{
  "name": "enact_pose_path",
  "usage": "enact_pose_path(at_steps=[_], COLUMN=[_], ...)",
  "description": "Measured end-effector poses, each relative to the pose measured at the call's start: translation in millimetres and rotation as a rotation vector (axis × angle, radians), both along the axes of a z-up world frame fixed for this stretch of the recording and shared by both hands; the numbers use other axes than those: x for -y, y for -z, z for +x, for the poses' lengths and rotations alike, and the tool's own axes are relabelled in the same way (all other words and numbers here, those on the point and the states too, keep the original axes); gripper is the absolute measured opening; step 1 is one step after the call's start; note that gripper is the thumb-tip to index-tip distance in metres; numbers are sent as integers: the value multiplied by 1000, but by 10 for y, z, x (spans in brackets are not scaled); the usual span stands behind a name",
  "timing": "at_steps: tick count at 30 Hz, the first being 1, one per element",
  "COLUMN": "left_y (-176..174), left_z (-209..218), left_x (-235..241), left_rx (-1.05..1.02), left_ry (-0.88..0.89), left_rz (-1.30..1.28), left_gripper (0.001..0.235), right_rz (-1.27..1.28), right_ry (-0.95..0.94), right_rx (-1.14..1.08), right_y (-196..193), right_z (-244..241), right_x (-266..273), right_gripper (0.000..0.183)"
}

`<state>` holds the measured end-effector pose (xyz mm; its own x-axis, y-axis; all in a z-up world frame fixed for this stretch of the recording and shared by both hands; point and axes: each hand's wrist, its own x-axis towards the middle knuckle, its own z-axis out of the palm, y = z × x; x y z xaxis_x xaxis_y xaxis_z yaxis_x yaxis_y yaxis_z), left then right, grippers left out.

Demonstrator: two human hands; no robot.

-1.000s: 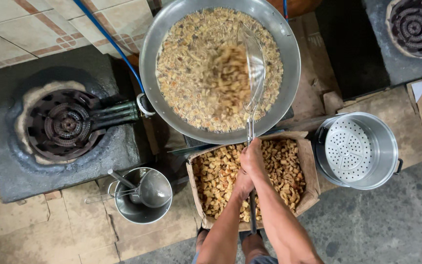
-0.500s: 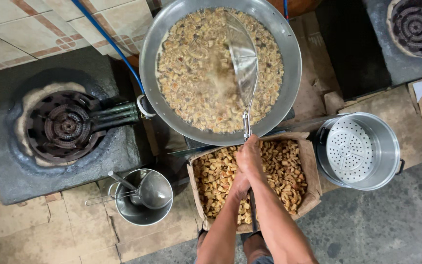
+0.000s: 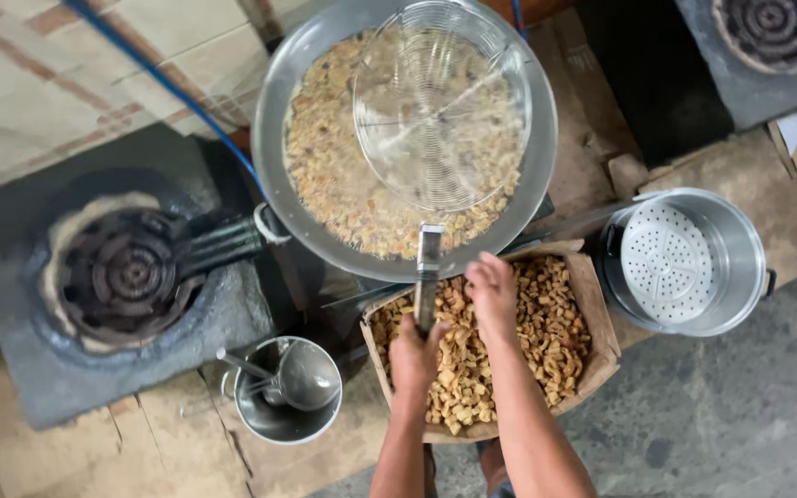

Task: The person uses a large strainer to scoop fried food items from a container and transfers them into a large wok filled with oil. The person repeats this action multiple times and then wipes the handle of the strainer with a cloth.

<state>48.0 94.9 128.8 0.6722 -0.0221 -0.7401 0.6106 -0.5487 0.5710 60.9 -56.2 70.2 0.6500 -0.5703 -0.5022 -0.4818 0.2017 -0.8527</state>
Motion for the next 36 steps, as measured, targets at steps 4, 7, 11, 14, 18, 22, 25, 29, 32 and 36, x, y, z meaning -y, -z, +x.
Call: enact_pose_path(at_steps=[4,7,11,14,18,22,25,29,32,36], left_y=[182,301,398,358,256,203,237,312,378,462], left_z=[83,176,308,392,546,638,600,494,456,395], left_x=[-347,-590,-737,-901,-1060,-1064,-1075,-1112,-1054,-973], left_rx=[274,444,390,391,341,336,402,346,333,417], left_ry=[107,167,220,189,199,153,149,169,193,190], left_rz=[232,262,330,376,428,417,427,418,416,400], left_gripper=[41,41,39,44,41,42,43,39,38,41], right_rz=[82,138,22,-99,-285,-422,-297,-272,-296,-873], right_ry=[356,283,-151,-457,-675,-822,-647,-662,-686,-1298], right_rx=[63,-172,-535,-671,-724,-771,-670,-774,-783,-721], right_y=[1119,1528,1191,943,1062,1202,1185,1219,1342,1505], right_z=[-444,-612,-527,-412,-581,-648,-419,-486,-513,-608], right_x=[222,41,-333,-478,-641,-729,-592,-649,-614,-639], right_gripper=[51,69,118,133,136,120,131,113,105,76])
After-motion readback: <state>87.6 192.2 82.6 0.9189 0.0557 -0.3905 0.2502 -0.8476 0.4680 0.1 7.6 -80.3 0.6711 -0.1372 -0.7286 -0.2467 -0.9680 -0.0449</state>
